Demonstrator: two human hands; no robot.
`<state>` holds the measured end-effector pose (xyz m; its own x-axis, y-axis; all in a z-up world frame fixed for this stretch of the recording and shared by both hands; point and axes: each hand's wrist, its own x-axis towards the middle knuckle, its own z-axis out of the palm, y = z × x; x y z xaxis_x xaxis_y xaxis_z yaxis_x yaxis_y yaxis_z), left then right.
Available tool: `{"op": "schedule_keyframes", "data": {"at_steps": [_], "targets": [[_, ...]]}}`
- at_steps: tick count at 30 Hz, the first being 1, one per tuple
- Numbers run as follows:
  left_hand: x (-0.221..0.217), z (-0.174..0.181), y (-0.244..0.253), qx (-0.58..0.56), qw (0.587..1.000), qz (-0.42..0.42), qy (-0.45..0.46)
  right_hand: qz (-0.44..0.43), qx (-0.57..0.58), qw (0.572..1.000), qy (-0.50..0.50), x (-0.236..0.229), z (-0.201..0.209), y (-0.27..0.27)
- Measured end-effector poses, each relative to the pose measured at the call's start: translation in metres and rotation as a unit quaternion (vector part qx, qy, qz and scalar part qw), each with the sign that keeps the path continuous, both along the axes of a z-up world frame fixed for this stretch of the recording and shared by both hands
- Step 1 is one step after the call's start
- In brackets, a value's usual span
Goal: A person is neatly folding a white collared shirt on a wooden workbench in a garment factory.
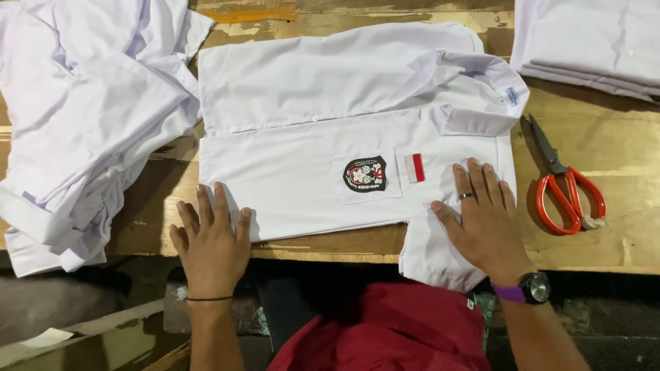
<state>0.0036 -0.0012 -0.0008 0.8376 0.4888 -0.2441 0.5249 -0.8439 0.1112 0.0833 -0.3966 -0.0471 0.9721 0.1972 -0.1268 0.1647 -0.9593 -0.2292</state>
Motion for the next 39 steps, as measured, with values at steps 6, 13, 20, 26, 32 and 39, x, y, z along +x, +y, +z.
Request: {"op": "schedule_keyframes", "data": {"at_steps": [6, 13, 20, 26, 32, 39], "targets": [[0.046, 0.05, -0.102, -0.038, 0.982, -0.165, -0.079, 0.034, 0.043, 0.998, -0.034, 0.018, 0.049, 0.049], [0.096, -0.013, -0.136, -0.051, 0.96, -0.263, -0.082, 0.116, 0.071, 0.99, -0.035, 0.063, 0.007, 0.094], [0.079, -0.011, -0.063, -0.016, 0.975, -0.201, -0.094, 0.106, 0.039, 0.993, -0.039, 0.069, 0.011, 0.086], [0.059, -0.011, -0.004, 0.008, 0.987, -0.132, -0.086, 0.071, 0.01, 0.997, -0.042, 0.081, -0.003, 0.051], [0.052, -0.009, 0.001, 0.006, 0.989, -0.118, -0.093, 0.09, 0.162, 0.981, -0.06, 0.077, 0.009, 0.038], [0.049, -0.015, 0.001, 0.003, 0.984, -0.124, -0.124, 0.099, 0.091, 0.962, -0.238, 0.127, 0.009, -0.038]]}}
